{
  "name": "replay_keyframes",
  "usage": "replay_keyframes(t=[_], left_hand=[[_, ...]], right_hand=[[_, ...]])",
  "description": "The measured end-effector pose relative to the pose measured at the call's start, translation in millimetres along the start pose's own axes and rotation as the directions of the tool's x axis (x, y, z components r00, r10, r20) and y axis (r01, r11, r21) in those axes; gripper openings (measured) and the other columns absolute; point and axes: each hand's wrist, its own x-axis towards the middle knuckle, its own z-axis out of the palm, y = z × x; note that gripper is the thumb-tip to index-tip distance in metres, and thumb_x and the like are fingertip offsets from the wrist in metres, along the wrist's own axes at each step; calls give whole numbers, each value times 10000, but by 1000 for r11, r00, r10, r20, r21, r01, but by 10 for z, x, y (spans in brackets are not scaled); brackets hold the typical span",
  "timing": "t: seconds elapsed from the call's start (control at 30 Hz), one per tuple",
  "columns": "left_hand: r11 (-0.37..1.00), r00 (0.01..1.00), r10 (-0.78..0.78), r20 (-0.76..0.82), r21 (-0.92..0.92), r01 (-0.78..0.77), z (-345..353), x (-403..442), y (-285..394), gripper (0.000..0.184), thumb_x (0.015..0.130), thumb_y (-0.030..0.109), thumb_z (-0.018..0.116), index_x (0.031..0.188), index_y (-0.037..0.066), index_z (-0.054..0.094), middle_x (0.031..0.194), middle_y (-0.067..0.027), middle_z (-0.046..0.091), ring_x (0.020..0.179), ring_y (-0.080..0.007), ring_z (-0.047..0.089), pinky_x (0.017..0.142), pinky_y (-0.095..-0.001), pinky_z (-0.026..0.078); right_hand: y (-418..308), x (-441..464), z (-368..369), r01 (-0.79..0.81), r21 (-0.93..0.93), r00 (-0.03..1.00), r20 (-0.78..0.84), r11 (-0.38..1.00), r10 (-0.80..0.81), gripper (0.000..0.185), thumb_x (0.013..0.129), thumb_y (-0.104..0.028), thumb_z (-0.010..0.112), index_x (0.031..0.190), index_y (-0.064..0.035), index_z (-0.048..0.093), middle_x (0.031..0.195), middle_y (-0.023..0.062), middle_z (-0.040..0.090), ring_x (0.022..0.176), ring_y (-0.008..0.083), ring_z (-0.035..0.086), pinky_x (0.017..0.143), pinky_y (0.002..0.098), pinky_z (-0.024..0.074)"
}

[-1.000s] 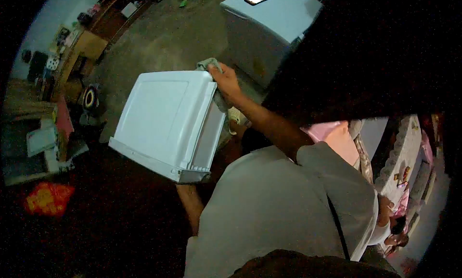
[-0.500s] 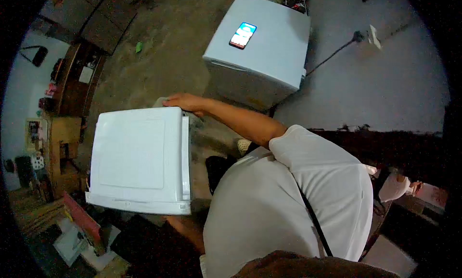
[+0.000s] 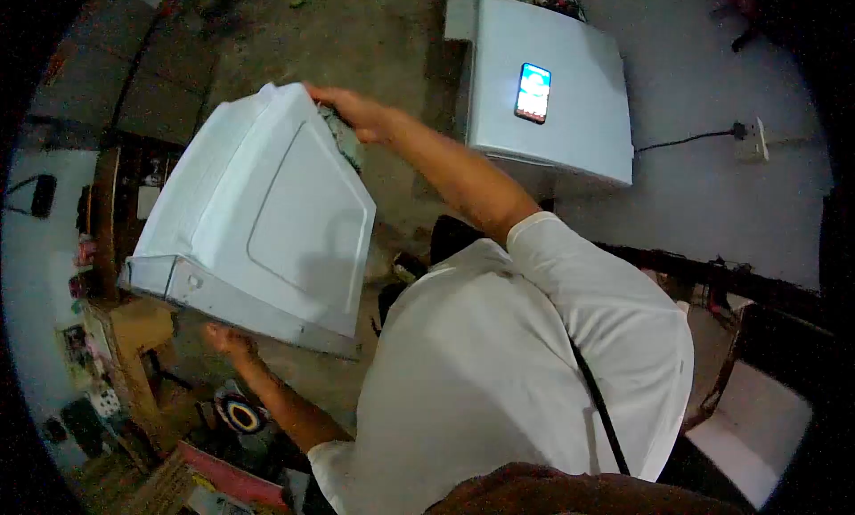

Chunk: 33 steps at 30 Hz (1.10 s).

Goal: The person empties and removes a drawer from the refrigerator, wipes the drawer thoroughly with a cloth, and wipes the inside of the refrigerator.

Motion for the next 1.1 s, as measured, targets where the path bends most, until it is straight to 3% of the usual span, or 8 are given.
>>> replay_keyframes(t=[0.27, 0.43, 0.6, 0.67, 0.7, 0.83, 1.03, 1.1], left_hand=[[960, 972, 177, 152, -243, -137, 868, 2269, -862, 496, 899, 440, 628, 730, -13, 518, 644, -43, 457, 595, -175, 403, 549, -360, 332], [996, 937, -72, 343, -32, 89, 1484, 3395, -291, 399, 880, 338, 720, 853, -52, 638, 782, -85, 639, 662, -180, 530, 607, -339, 438], [981, 927, 38, 372, 160, -105, 1839, 4486, -667, 375, 883, 311, 738, 917, -57, 676, 745, -108, 669, 623, -192, 578, 595, -325, 467], [985, 885, -1, 465, 155, -81, 1999, 4904, -309, 338, 875, 268, 743, 923, -59, 673, 752, -116, 687, 620, -188, 595, 594, -314, 468], [985, 874, 2, 485, 151, -86, 2196, 5092, -316, 338, 875, 268, 743, 923, -59, 673, 752, -116, 687, 620, -188, 595, 594, -314, 468], [952, 838, 167, 519, 136, -274, 2905, 5740, -590, 297, 852, 221, 754, 952, -51, 688, 791, -120, 714, 609, -179, 601, 586, -312, 473], [990, 843, 60, 534, 75, -119, 4212, 6547, -499, 305, 792, 212, 810, 930, -37, 701, 809, -144, 715, 652, -180, 627, 602, -333, 491], [953, 816, -58, 575, 276, -127, 4655, 6922, -442, 315, 776, 216, 829, 916, -34, 700, 825, -153, 718, 678, -181, 640, 615, -332, 498]], right_hand=[[-562, 1456, -682, 233, 32, 951, -216, 972, -221, 398, 915, -386, 678, 1102, -34, 678, 949, 62, 686, 865, 181, 649, 849, 357, 547], [-429, 2521, -1225, 72, -761, 874, -263, 645, -408, 422, 846, -355, 725, 1074, -1, 708, 994, 119, 710, 901, 206, 647, 826, 352, 501], [-358, 3476, -1599, -92, -719, 879, -384, 689, -283, 461, 888, -411, 653, 1233, -106, 675, 1093, 179, 704, 1012, 289, 667, 890, 393, 501], [-617, 3728, -1698, 22, -806, 970, -127, 591, -209, 555, 910, -524, 573, 1320, -152, 611, 1192, 193, 666, 1069, 332, 654, 928, 452, 516], [-260, 4116, -1930, 303, -898, 779, 41, 319, -625, 534, 928, -503, 537, 1342, -170, 592, 1070, 189, 701, 939, 320, 686, 845, 448, 541], [-1178, 4031, -1649, 78, -832, 947, -110, 549, -302, 515, 973, -418, 561, 1380, -102, 561, 1024, 193, 694, 932, 292, 666, 859, 391, 503], [-1357, 4361, -2331, 524, -476, 721, -194, 706, -665, 349, 1001, -319, 571, 1216, -59, 657, 1022, 143, 709, 893, 207, 626, 800, 326, 491], [-1855, 4023, -2692, 162, -704, 666, -439, 692, -603, 349, 985, -342, 583, 1160, -52, 667, 1068, 127, 688, 951, 212, 609, 832, 349, 482]])
